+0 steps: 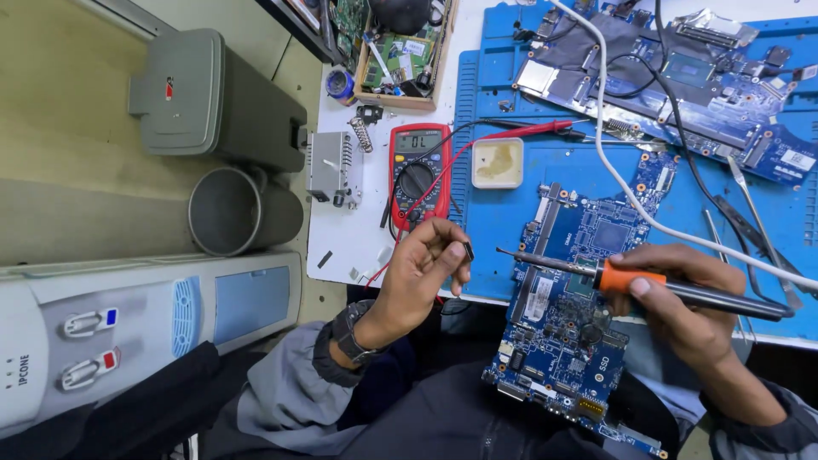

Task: Repairing a laptop motherboard using a soldering iron and checking circuits with a multimeter

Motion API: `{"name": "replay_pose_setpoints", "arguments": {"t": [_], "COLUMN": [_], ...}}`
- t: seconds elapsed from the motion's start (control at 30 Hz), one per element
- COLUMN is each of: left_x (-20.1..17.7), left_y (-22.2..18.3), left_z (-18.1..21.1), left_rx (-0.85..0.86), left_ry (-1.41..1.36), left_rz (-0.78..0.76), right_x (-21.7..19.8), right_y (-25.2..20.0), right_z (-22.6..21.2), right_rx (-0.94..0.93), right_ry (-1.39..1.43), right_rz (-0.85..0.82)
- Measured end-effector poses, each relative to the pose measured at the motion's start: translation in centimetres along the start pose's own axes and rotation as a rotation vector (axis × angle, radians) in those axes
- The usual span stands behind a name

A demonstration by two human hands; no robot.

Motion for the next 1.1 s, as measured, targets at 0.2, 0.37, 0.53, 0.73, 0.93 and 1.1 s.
{"name": "replay_pose_setpoints", "arguments": {"t": [0.2,0.37,0.53,0.73,0.93,1.1], "left_x": [0.3,0.5,0.6,0.4,0.3,0.4], "left_y": [0.2,0.3,0.5,0.6,0.6,0.5], "left_z": [0.1,-0.1,-0.2,-0.5,-0.7,-0.6], "left_rx": [0.017,0.017,-0.005,-0.017,-0.036,-0.035], "left_ry": [0.070,0.110,0.021,-0.101,-0.146,-0.133], "left_rz": [0.013,0.041,-0.048,-0.105,-0.106,-0.108], "right_x": [0.2,0.4,0.4,0.3,0.5,0.5], "right_y": [0.1,0.4,0.3,0.0,0.1,-0.1], "right_z": [0.1,-0.5,0.3,0.9,0.6,0.9], "right_rx": [-0.096,0.009,0.018,0.053,0.044,0.050], "right_ry": [0.072,0.397,0.437,0.490,0.449,0.485], "right_rz": [-0.043,-0.026,-0.043,-0.021,-0.040,-0.007]}}
Point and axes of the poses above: each hand's wrist, its own y-axis towards the middle knuckle, its own x-axis out of the palm, z = x × y, the point moved 1 cm from there along y, towards the middle knuckle, and after that the axes turned 14 degrees about -z, right-handed, at the moved point
